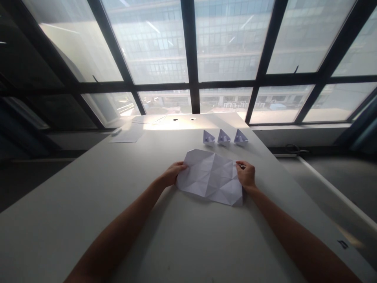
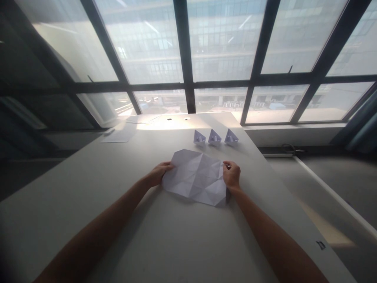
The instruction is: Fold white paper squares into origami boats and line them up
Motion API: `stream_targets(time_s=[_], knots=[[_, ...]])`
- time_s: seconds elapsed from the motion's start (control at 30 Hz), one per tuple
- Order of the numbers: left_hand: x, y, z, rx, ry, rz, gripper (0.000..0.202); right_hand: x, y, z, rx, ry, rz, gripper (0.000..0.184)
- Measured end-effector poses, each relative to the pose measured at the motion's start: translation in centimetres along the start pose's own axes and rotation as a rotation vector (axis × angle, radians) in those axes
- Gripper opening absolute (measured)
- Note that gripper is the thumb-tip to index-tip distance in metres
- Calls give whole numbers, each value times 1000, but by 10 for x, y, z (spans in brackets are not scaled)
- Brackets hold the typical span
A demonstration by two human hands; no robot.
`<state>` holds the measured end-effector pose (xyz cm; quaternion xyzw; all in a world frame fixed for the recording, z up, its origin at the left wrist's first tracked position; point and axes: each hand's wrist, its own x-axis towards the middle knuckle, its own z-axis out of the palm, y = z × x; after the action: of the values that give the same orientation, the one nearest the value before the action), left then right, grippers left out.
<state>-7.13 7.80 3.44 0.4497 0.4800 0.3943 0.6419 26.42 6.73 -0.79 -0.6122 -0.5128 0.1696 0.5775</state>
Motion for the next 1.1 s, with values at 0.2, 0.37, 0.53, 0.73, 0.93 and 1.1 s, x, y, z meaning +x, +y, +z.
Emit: stream_targets(time_s=[0.2,0.37,0.53,0.73,0.93,1.1], knots=[[5,4,-14,261,110,113,44,-1,-1,-1,-54,-28,-114,29],[-4,15,-4,549,375,302,52,-12,-14,3,-184,-82,-161,28],[-31,2,48,1042,387,627,39,-36,-43,8,-498,-143,-194,25],[-28,-39,61,978,351,458,60,-49,-60,4,-510,-179,-254,41],[-34,-29,59,1491,-164,441,67,-24,-45,-2,-186,-123,-266,31],[-43,-21,71,1559,-307,620,61,-36,-47,7,-129,-479,-557,30]])
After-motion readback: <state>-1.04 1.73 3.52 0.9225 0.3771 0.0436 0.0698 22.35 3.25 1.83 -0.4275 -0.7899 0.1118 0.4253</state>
